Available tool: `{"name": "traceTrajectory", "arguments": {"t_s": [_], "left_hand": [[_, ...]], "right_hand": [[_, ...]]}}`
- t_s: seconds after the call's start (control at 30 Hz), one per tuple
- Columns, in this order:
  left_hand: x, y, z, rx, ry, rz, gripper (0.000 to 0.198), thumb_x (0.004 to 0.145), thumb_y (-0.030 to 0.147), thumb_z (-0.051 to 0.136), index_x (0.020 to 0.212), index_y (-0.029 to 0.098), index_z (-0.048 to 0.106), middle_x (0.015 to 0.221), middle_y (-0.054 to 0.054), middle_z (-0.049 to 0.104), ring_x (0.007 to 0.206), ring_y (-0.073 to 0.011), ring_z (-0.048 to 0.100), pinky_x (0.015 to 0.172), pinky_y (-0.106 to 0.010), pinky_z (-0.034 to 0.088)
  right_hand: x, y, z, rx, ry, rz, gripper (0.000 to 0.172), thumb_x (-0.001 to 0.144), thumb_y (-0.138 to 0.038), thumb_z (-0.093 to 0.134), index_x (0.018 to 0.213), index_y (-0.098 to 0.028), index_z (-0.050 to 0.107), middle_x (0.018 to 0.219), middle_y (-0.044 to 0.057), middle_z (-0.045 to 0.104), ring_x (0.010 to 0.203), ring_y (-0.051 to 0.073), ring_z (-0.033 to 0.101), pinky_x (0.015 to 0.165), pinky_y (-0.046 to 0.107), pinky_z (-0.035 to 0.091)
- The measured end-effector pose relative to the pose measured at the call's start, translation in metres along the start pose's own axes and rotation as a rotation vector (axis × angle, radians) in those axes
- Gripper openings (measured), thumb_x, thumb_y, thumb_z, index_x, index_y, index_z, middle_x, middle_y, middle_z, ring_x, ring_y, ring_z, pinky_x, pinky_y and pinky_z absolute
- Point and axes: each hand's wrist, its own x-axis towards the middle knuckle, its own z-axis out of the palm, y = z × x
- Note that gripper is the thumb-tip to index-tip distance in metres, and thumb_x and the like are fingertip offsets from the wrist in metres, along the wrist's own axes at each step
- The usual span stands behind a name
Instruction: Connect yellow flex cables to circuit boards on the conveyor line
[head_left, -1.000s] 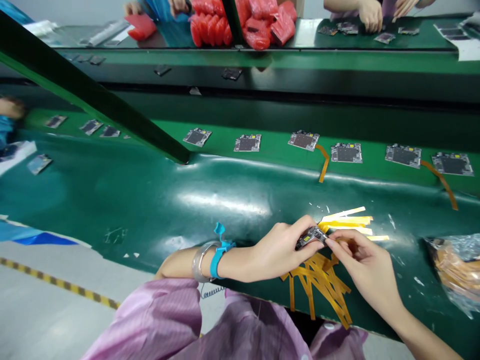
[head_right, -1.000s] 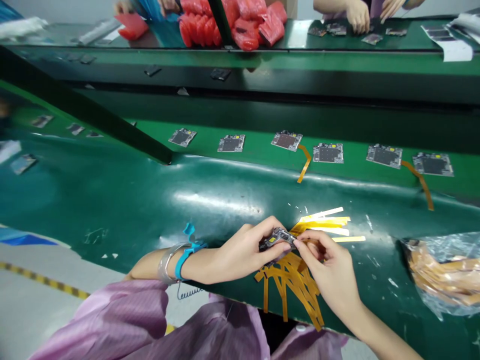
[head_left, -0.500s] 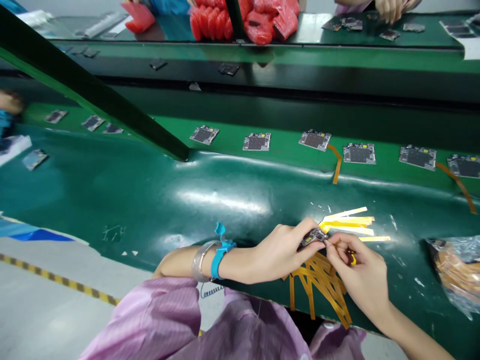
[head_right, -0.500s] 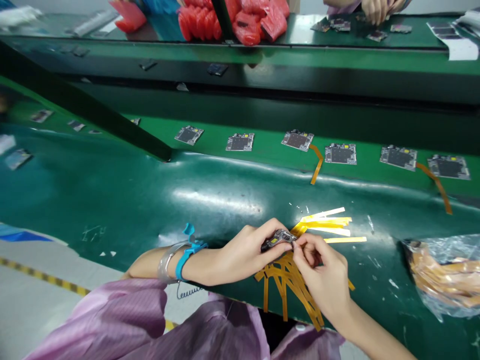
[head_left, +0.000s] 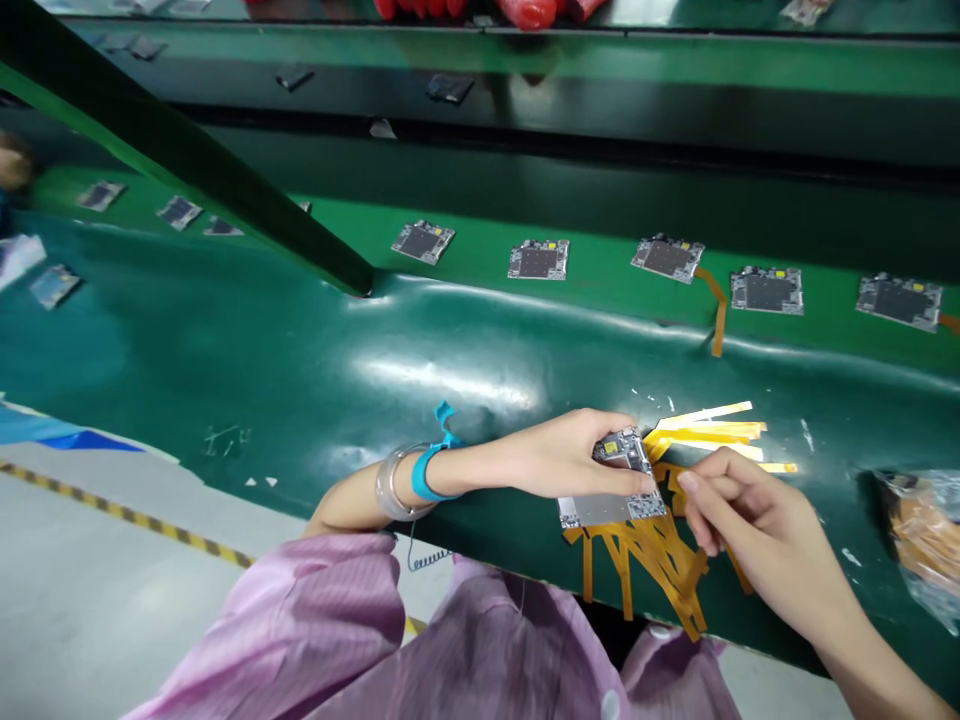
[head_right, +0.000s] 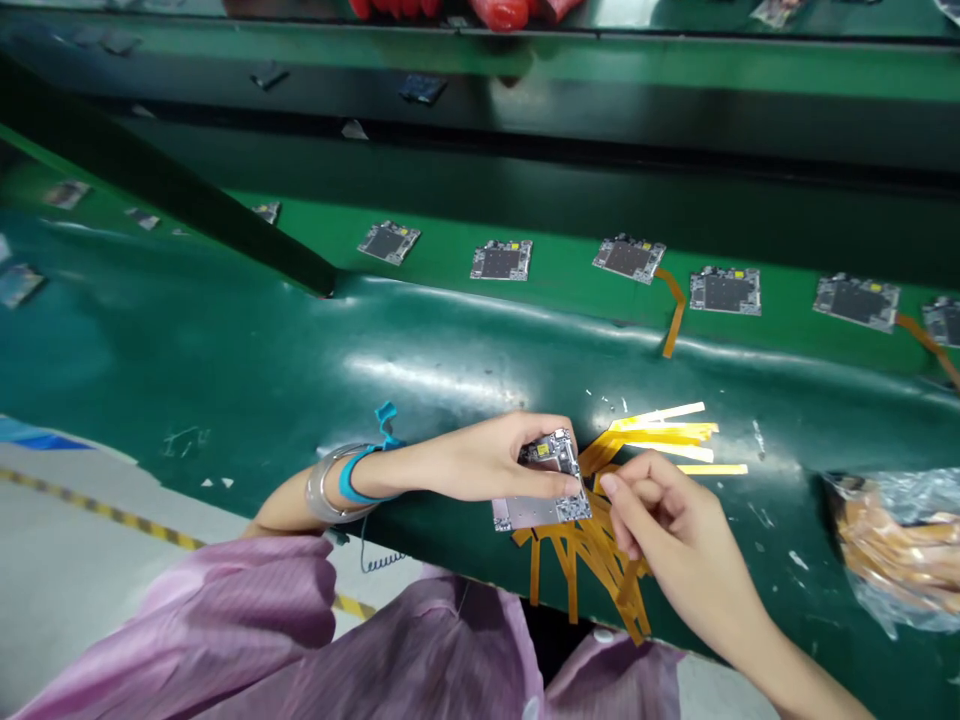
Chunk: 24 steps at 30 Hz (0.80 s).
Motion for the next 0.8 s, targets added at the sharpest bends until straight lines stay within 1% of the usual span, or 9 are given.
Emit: {"name": "traceTrajectory", "arguments": {"t_s": [0.17, 0.3, 0.4, 0.5, 0.63, 0.8], "left_hand": [[-0.0034, 0.0016, -0.0007, 0.06, -0.054, 0.017, 0.024, 0.089, 0.039, 0.065, 0.087, 0.016, 0.058, 0.074, 0.004, 0.054, 0.064, -0.009, 0.046, 0.056, -0.022, 0.036], [-0.0026, -0.0005, -0.0007, 0.075, -0.078, 0.026, 0.023, 0.09, 0.038, 0.063, 0.089, 0.016, 0.058, 0.076, 0.003, 0.055, 0.065, -0.0095, 0.047, 0.056, -0.022, 0.037], [-0.002, -0.0012, -0.001, 0.079, -0.083, 0.031, 0.022, 0.09, 0.037, 0.063, 0.088, 0.016, 0.058, 0.076, 0.003, 0.055, 0.066, -0.0096, 0.047, 0.056, -0.022, 0.036], [-0.0017, -0.0009, -0.0013, 0.08, -0.087, 0.018, 0.023, 0.09, 0.038, 0.063, 0.087, 0.016, 0.057, 0.076, 0.003, 0.054, 0.066, -0.0097, 0.047, 0.057, -0.022, 0.036], [-0.0013, -0.0007, -0.0012, 0.101, -0.092, 0.001, 0.025, 0.09, 0.039, 0.063, 0.087, 0.015, 0.057, 0.076, 0.002, 0.055, 0.067, -0.01, 0.047, 0.056, -0.022, 0.035], [-0.0008, -0.004, -0.0004, 0.131, -0.087, 0.006, 0.026, 0.089, 0.04, 0.063, 0.088, 0.015, 0.059, 0.078, 0.001, 0.058, 0.067, -0.0105, 0.049, 0.056, -0.022, 0.036]], "right_hand": [[-0.0015, -0.0009, 0.0011, -0.031, -0.059, 0.04, 0.032, 0.099, -0.046, 0.059, 0.078, -0.022, 0.054, 0.053, -0.006, 0.054, 0.046, 0.01, 0.048, 0.047, 0.022, 0.038], [-0.0011, 0.0013, 0.0006, -0.017, -0.09, 0.031, 0.032, 0.099, -0.047, 0.058, 0.079, -0.022, 0.055, 0.053, -0.006, 0.055, 0.046, 0.01, 0.05, 0.049, 0.021, 0.041], [0.0, 0.0029, 0.0011, -0.019, -0.113, 0.029, 0.033, 0.099, -0.048, 0.058, 0.078, -0.022, 0.055, 0.051, -0.006, 0.054, 0.045, 0.01, 0.05, 0.049, 0.022, 0.042], [0.0006, 0.0038, 0.0022, -0.014, -0.111, 0.039, 0.034, 0.098, -0.049, 0.058, 0.078, -0.022, 0.055, 0.052, -0.006, 0.054, 0.045, 0.011, 0.05, 0.048, 0.023, 0.041], [0.0007, 0.0055, 0.0025, -0.035, -0.128, 0.021, 0.033, 0.099, -0.048, 0.057, 0.079, -0.022, 0.055, 0.053, -0.006, 0.054, 0.046, 0.011, 0.049, 0.05, 0.023, 0.041], [0.0007, 0.0041, 0.0015, -0.068, -0.152, 0.037, 0.032, 0.099, -0.046, 0.057, 0.078, -0.022, 0.054, 0.052, -0.007, 0.051, 0.046, 0.01, 0.046, 0.05, 0.023, 0.037]]}}
